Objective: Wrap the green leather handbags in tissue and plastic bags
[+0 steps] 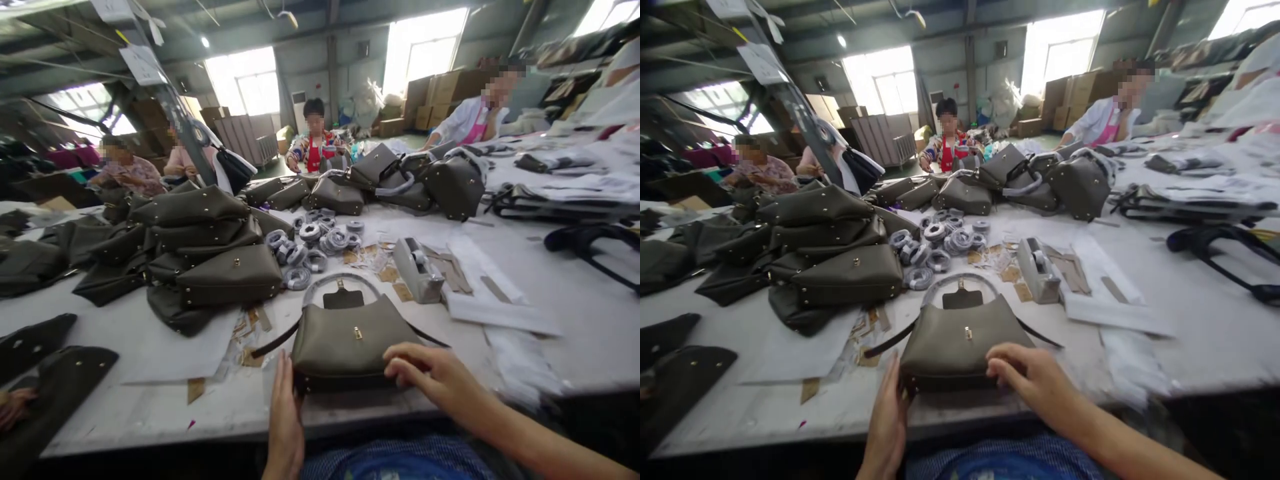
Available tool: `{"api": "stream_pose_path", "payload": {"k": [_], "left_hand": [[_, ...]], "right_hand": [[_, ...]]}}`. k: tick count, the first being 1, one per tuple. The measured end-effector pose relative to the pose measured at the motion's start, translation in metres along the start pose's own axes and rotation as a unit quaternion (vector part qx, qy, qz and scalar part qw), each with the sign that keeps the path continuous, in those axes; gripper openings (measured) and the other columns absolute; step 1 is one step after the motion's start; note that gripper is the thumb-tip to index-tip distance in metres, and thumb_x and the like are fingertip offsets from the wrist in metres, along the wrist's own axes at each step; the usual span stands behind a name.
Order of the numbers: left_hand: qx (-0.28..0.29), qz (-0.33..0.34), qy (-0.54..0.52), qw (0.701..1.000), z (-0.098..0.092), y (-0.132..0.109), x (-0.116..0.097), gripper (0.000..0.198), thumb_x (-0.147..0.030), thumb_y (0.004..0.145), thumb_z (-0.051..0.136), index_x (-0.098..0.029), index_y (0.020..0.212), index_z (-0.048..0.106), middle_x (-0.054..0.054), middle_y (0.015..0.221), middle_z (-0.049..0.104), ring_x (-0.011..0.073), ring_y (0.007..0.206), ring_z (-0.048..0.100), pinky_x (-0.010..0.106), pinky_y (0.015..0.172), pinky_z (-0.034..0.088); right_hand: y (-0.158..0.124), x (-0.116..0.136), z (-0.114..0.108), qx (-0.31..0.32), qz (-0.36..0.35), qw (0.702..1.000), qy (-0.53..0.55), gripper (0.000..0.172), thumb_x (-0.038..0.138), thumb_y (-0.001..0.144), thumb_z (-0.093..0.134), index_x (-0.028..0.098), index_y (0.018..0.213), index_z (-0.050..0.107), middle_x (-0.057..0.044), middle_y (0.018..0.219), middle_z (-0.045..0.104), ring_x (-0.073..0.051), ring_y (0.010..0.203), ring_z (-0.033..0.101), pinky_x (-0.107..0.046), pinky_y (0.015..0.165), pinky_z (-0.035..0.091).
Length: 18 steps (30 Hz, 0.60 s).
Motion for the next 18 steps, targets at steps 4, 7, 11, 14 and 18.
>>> {"api": "stream_pose_path", "payload": {"k": [4, 7, 11, 14, 18], "left_hand": [[-0.069, 0.14, 0.267, 0.951, -0.046, -0.02, -0.011, 0.064, -0.056, 0.096, 0.046, -0.025, 0.151, 0.035, 0.008, 0.159, 0.034, 0.0272, 0.148, 0.026, 0.048, 0.122, 0.019], [-0.001, 0.373, 0.463, 0.804, -0.016, -0.038, -0.05, 0.064, -0.048, 0.094, 0.054, -0.03, 0.152, 0.032, 0.008, 0.157, 0.037, 0.0284, 0.146, 0.032, 0.051, 0.122, 0.022], [0.199, 0.475, 0.631, 0.58, 0.047, -0.036, -0.063, 0.083, -0.047, 0.081, 0.073, -0.03, 0.151, 0.032, 0.01, 0.155, 0.04, 0.0318, 0.144, 0.034, 0.057, 0.119, 0.024], [0.277, 0.449, 0.678, 0.511, 0.072, -0.02, -0.059, 0.099, -0.042, 0.069, 0.085, -0.029, 0.152, 0.031, 0.013, 0.156, 0.038, 0.0336, 0.144, 0.035, 0.058, 0.116, 0.03], [0.302, 0.446, 0.688, 0.487, 0.078, -0.007, -0.041, 0.082, -0.026, 0.081, 0.075, -0.034, 0.15, 0.033, 0.01, 0.154, 0.041, 0.0324, 0.141, 0.039, 0.054, 0.112, 0.037]], "right_hand": [[-0.019, -0.007, -0.017, -0.098, -0.209, 0.928, -0.293, 0.05, 0.043, 0.089, 0.066, 0.027, 0.136, 0.058, -0.01, 0.138, 0.059, -0.032, 0.127, 0.054, -0.048, 0.108, 0.044], [-0.019, -0.012, 0.003, -0.04, -0.29, 0.867, -0.403, 0.073, 0.03, 0.087, 0.068, 0.027, 0.153, 0.036, -0.009, 0.158, 0.035, -0.031, 0.143, 0.034, -0.05, 0.117, 0.033], [-0.002, -0.001, 0.023, -0.005, -0.323, 0.836, -0.444, 0.087, 0.02, 0.082, 0.072, 0.024, 0.156, 0.026, -0.009, 0.16, 0.028, -0.03, 0.147, 0.024, -0.053, 0.121, 0.023], [0.013, 0.003, 0.029, 0.015, -0.315, 0.837, -0.447, 0.095, 0.016, 0.075, 0.076, 0.024, 0.156, 0.027, -0.011, 0.158, 0.032, -0.033, 0.146, 0.026, -0.057, 0.121, 0.02], [0.024, -0.013, 0.033, 0.017, -0.326, 0.839, -0.436, 0.079, 0.006, 0.082, 0.063, 0.031, 0.152, 0.036, -0.007, 0.151, 0.045, -0.031, 0.141, 0.037, -0.056, 0.116, 0.031]]}}
Point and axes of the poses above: each hand's wrist, its own y-axis towards the middle knuckle, its own z-axis out of the palm, x = y × z, the point moved 7 cm from there along y, towards the middle knuckle
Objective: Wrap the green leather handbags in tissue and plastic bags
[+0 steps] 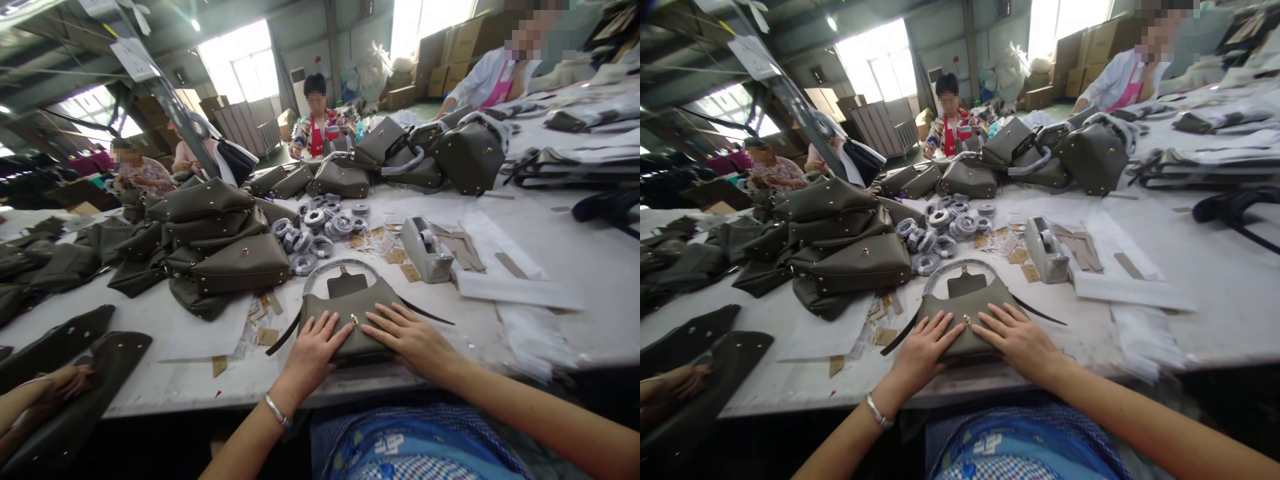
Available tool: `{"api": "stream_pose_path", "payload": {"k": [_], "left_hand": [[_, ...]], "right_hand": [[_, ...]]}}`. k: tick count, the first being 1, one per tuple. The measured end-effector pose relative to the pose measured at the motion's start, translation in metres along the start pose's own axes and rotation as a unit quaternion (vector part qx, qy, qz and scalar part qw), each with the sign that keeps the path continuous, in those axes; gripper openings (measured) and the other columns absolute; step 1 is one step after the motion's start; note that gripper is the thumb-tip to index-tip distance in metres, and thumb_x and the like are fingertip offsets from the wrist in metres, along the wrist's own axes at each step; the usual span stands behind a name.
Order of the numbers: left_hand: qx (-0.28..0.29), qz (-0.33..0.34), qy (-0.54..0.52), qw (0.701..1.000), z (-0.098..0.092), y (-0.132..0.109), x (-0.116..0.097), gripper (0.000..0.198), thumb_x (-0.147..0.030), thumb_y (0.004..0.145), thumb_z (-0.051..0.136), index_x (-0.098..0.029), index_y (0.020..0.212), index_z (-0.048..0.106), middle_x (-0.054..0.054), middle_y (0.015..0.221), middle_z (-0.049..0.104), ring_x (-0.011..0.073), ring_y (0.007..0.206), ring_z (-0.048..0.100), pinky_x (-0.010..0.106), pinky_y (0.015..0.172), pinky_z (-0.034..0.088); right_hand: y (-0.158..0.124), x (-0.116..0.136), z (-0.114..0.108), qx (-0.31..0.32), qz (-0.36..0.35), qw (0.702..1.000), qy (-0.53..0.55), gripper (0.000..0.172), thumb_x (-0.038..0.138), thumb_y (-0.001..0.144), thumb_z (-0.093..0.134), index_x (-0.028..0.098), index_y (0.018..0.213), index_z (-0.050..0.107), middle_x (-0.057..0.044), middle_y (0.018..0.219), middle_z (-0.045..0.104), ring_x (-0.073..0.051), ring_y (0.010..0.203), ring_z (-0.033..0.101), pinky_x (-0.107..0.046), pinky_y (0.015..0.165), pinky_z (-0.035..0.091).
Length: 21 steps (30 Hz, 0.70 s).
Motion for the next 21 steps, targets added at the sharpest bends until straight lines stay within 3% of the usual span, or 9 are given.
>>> {"api": "stream_pose_path", "payload": {"k": [3, 6, 10, 12, 17, 21], "left_hand": [[-0.023, -0.004, 0.02, 1.0, 0.02, -0.01, -0.002, 0.067, -0.01, 0.092, 0.053, -0.038, 0.15, 0.033, 0.005, 0.153, 0.043, 0.0286, 0.142, 0.038, 0.051, 0.113, 0.037], [-0.038, -0.01, 0.013, 0.999, 0.032, -0.024, -0.009, 0.072, -0.008, 0.09, 0.053, -0.039, 0.151, 0.031, 0.005, 0.16, 0.031, 0.0296, 0.147, 0.028, 0.053, 0.116, 0.032], [-0.039, -0.004, -0.034, 0.999, 0.039, -0.03, -0.02, 0.077, -0.034, 0.085, 0.069, -0.042, 0.151, 0.029, 0.006, 0.165, 0.006, 0.0381, 0.149, 0.016, 0.063, 0.116, 0.026], [-0.044, -0.014, -0.045, 0.998, 0.041, -0.025, -0.019, 0.079, -0.045, 0.084, 0.07, -0.044, 0.15, 0.027, 0.005, 0.165, 0.003, 0.0394, 0.149, 0.016, 0.064, 0.115, 0.026], [-0.074, -0.031, -0.02, 0.997, 0.046, -0.015, -0.014, 0.073, -0.034, 0.09, 0.064, -0.05, 0.149, 0.024, 0.007, 0.162, 0.021, 0.0349, 0.146, 0.028, 0.058, 0.113, 0.036], [-0.12, 0.0, 0.002, 0.993, 0.054, -0.019, -0.029, 0.072, -0.026, 0.091, 0.061, -0.049, 0.15, 0.025, 0.012, 0.15, 0.044, 0.0353, 0.134, 0.047, 0.055, 0.101, 0.05]], "right_hand": [[-0.012, -0.004, 0.017, -0.024, -0.019, 1.0, 0.0, 0.071, 0.002, 0.088, 0.051, 0.035, 0.15, 0.038, -0.003, 0.147, 0.05, -0.029, 0.139, 0.042, -0.053, 0.113, 0.037], [-0.027, -0.001, 0.029, -0.022, -0.031, 0.999, -0.005, 0.075, 0.002, 0.086, 0.05, 0.032, 0.152, 0.034, -0.004, 0.153, 0.042, -0.028, 0.143, 0.035, -0.052, 0.114, 0.036], [-0.034, 0.004, 0.035, 0.009, -0.017, 1.0, 0.002, 0.076, 0.017, 0.085, 0.059, 0.029, 0.154, 0.031, -0.006, 0.16, 0.027, -0.031, 0.146, 0.025, -0.054, 0.116, 0.032], [-0.03, 0.001, 0.036, 0.012, -0.01, 1.0, -0.009, 0.074, 0.022, 0.086, 0.062, 0.029, 0.154, 0.032, -0.006, 0.159, 0.029, -0.032, 0.145, 0.029, -0.055, 0.114, 0.036], [-0.017, -0.015, 0.039, 0.025, -0.055, 0.997, -0.04, 0.071, 0.004, 0.086, 0.054, 0.032, 0.15, 0.04, -0.001, 0.146, 0.051, -0.026, 0.132, 0.05, -0.046, 0.106, 0.048], [-0.023, -0.015, 0.022, 0.072, -0.066, 0.995, 0.018, 0.063, 0.013, 0.09, 0.058, 0.035, 0.148, 0.043, 0.0, 0.142, 0.054, -0.024, 0.128, 0.055, -0.041, 0.106, 0.05]]}}
Point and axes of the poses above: each hand's wrist, its own y-axis towards the middle knuckle, its own z-axis out of the palm, x = y × z, the point moved 7 cm from there along y, towards the middle knuckle
